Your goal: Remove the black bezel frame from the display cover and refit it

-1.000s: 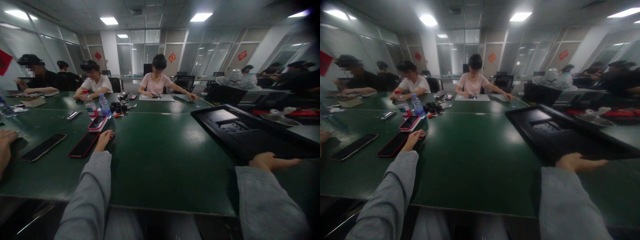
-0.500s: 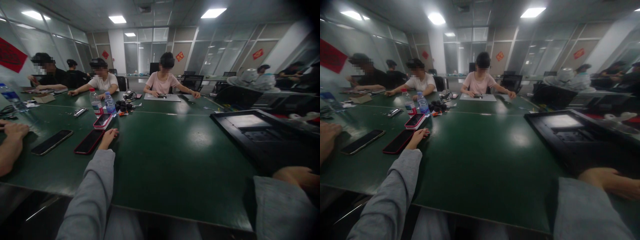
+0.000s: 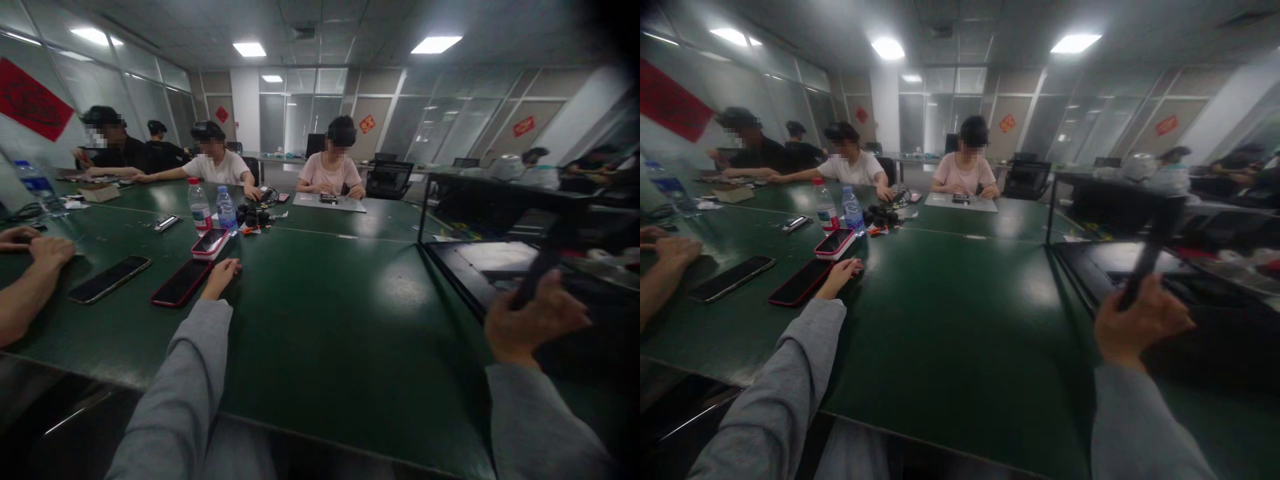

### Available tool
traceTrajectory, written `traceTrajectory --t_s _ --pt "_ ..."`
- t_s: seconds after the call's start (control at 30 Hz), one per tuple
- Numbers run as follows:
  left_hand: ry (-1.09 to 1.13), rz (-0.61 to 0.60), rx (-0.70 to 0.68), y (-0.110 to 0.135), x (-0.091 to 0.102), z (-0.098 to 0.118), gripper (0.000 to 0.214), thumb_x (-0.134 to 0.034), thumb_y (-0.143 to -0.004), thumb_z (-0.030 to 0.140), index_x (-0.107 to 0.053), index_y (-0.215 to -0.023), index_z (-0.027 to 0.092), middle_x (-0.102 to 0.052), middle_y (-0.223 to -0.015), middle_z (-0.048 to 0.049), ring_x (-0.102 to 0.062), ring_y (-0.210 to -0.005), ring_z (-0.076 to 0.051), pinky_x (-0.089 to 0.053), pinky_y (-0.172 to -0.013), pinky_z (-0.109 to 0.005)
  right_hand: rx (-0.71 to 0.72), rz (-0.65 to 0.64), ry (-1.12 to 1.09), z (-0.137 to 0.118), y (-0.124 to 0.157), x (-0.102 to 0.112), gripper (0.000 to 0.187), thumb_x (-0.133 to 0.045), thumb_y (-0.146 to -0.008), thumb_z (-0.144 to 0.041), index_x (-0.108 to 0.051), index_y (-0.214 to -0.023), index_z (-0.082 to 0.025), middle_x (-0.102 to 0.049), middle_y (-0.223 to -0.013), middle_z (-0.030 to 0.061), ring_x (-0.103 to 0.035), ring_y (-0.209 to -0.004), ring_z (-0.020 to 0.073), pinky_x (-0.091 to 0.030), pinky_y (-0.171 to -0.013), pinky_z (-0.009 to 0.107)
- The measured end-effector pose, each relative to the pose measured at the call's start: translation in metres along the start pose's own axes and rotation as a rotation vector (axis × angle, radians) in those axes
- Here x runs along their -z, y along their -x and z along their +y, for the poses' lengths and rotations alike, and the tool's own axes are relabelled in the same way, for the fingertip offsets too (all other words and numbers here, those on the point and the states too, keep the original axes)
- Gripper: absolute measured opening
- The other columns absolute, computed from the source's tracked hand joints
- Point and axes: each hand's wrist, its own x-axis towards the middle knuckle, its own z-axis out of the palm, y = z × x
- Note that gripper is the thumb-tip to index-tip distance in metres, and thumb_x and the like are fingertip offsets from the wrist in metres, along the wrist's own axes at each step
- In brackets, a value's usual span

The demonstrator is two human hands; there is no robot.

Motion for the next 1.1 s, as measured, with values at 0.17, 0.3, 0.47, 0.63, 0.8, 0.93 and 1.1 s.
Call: traceTrajectory --t_s 0.17,0.3,0.47,0.63,0.8,0.93,1.1 --pt "0.091 0.048 -0.069 0.003 -0.007 0.009 0.062 -0.062 -0.077 0.060 -0.065 -0.115 0.011 -0.073 -0.101 -0.0129 -0.066 -0.077 -0.018 -0.053 -0.072 -0.033 0.164 0.012 -0.127 -0.053 0.002 -0.015 0.063 -0.053 -0.085 -0.033 -0.042 -0.143 -0.014 -0.063 -0.111 0.0202 -0.057 -0.110 0.0371 -0.040 -0.094 0.061" --pt "0.120 0.107 -0.143 0.005 -0.018 0.015 0.068 -0.067 -0.075 0.059 -0.061 -0.123 0.012 -0.069 -0.114 -0.0159 -0.067 -0.100 -0.023 -0.052 -0.088 -0.038 0.102 0.036 -0.353 -0.101 0.007 -0.001 0.067 -0.043 -0.093 -0.029 -0.023 -0.154 -0.009 -0.066 -0.106 0.0162 -0.055 -0.116 0.0313 -0.038 -0.102 0.053" --pt "0.091 0.225 -0.150 0.010 -0.034 0.021 0.089 -0.077 -0.068 0.056 -0.048 -0.140 0.012 -0.054 -0.140 -0.0222 -0.060 -0.119 -0.027 -0.048 -0.098 -0.040 -0.123 -0.097 -0.536 -0.138 0.012 0.001 0.060 -0.036 -0.100 -0.037 -0.026 -0.153 -0.013 -0.064 -0.097 0.0097 -0.061 -0.097 0.0243 -0.045 -0.096 0.048" --pt "0.260 0.018 -0.041 0.022 -0.035 0.035 0.079 -0.070 -0.071 0.069 -0.062 -0.126 0.013 -0.073 -0.101 -0.0135 -0.069 -0.091 -0.022 -0.053 -0.082 -0.034 -0.304 -0.234 -0.654 -0.143 0.021 -0.025 0.054 -0.032 -0.101 -0.048 -0.031 -0.146 -0.019 -0.060 -0.094 0.0055 -0.059 -0.072 0.0169 -0.051 -0.074 0.036" --pt "0.256 0.005 -0.041 0.028 -0.032 0.042 0.072 -0.057 -0.074 0.078 -0.073 -0.094 0.012 -0.056 -0.055 0.0004 -0.056 -0.052 -0.013 -0.046 -0.056 -0.026 -0.359 -0.513 -0.589 -0.136 0.039 -0.062 0.049 -0.034 -0.097 -0.044 -0.039 -0.135 -0.015 -0.063 -0.092 0.0094 -0.063 -0.080 0.0230 -0.052 -0.077 0.040" --pt "0.207 0.032 -0.013 0.024 -0.033 0.037 0.066 -0.061 -0.075 0.071 -0.070 -0.102 0.011 -0.052 -0.057 0.0033 -0.052 -0.048 -0.012 -0.044 -0.053 -0.026 -0.352 -0.751 -0.584 -0.126 0.048 -0.079 0.047 -0.038 -0.090 -0.035 -0.043 -0.132 -0.013 -0.066 -0.090 0.0114 -0.065 -0.082 0.0252 -0.052 -0.081 0.041" --pt "-0.131 0.116 -0.048 0.026 -0.027 0.033 0.051 -0.059 -0.086 0.049 -0.061 -0.124 0.015 -0.067 -0.082 -0.0057 -0.064 -0.066 -0.018 -0.051 -0.068 -0.032 -0.346 -0.774 -0.565 -0.119 0.049 -0.085 0.041 -0.041 -0.085 -0.035 -0.053 -0.119 -0.017 -0.066 -0.082 0.0084 -0.063 -0.077 0.0244 -0.051 -0.081 0.041"
